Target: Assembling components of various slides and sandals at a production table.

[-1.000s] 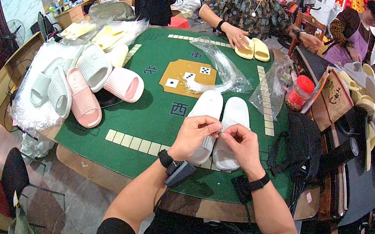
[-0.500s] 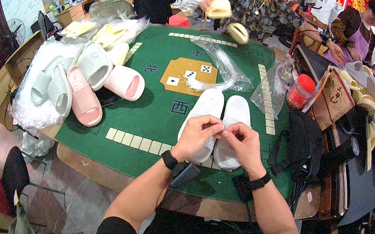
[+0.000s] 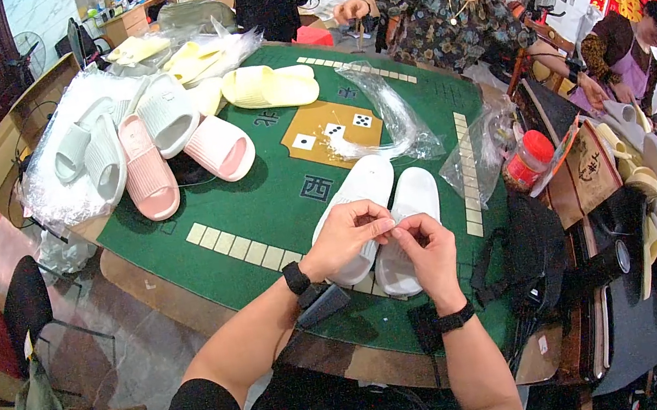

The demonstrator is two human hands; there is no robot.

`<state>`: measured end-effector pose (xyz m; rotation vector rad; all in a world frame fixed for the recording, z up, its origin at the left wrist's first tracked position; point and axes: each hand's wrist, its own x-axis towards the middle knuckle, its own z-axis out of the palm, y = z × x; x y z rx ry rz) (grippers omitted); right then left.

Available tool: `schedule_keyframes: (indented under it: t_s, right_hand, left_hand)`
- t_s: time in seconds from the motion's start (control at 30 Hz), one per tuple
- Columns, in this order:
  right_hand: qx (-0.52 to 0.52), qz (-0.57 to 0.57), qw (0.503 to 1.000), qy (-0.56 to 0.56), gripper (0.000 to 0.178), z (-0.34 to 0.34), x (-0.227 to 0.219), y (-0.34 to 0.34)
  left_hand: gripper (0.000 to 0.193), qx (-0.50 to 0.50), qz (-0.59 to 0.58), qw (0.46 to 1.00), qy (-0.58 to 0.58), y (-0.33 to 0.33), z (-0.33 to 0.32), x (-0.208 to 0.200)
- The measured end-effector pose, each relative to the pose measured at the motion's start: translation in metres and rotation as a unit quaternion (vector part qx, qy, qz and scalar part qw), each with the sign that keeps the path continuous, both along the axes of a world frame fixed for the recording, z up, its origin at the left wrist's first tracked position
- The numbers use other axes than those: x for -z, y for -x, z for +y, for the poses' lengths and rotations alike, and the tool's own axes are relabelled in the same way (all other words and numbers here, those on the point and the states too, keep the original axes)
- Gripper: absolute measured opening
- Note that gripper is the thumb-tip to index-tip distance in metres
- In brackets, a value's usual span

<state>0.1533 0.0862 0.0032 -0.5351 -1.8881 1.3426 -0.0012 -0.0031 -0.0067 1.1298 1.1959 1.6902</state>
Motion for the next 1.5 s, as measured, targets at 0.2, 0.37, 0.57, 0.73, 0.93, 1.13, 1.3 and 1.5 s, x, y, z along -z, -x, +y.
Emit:
schedule_keyframes:
  t_s: [0.2, 0.37, 0.57, 0.73, 0.93, 1.13, 1.3, 1.5]
  right_hand:
    - [0.018, -0.030, 0.998, -0.050, 0.009, -0.002, -0.002, 0.000]
    - [0.039, -0.062, 0.983, -0.167, 0.008, -0.003, -0.007, -0.001]
    - [0.050, -0.069, 0.971, -0.222, 0.006, -0.004, -0.010, -0.001]
    - [0.058, -0.060, 0.968, -0.238, 0.005, -0.003, -0.010, -0.001]
    - [0.065, -0.062, 0.969, -0.231, 0.005, -0.003, -0.009, -0.001]
    - [0.063, -0.045, 0.969, -0.235, 0.006, -0.003, -0.009, 0.000]
    - [0.069, -0.053, 0.970, -0.228, 0.005, -0.002, -0.007, 0.000]
    - [0.080, -0.044, 0.968, -0.233, 0.006, -0.001, -0.007, -0.001]
  left_hand:
    - [0.016, -0.009, 0.023, 1.000, 0.001, 0.001, 0.001, 0.001]
    - [0.015, -0.036, 0.004, 0.999, 0.003, 0.002, 0.002, 0.001]
    - [0.014, -0.049, 0.060, 0.997, 0.018, 0.004, 0.000, 0.000]
    - [0.013, -0.082, 0.117, 0.990, 0.007, 0.004, -0.001, -0.001]
    - [0.013, -0.099, 0.145, 0.984, -0.002, 0.004, -0.001, -0.003]
    - [0.014, -0.084, 0.129, 0.988, 0.007, 0.004, -0.001, -0.004]
    - [0.014, -0.069, 0.123, 0.990, -0.003, 0.004, -0.002, -0.005]
    - [0.015, -0.055, 0.120, 0.991, 0.009, 0.004, -0.001, -0.003]
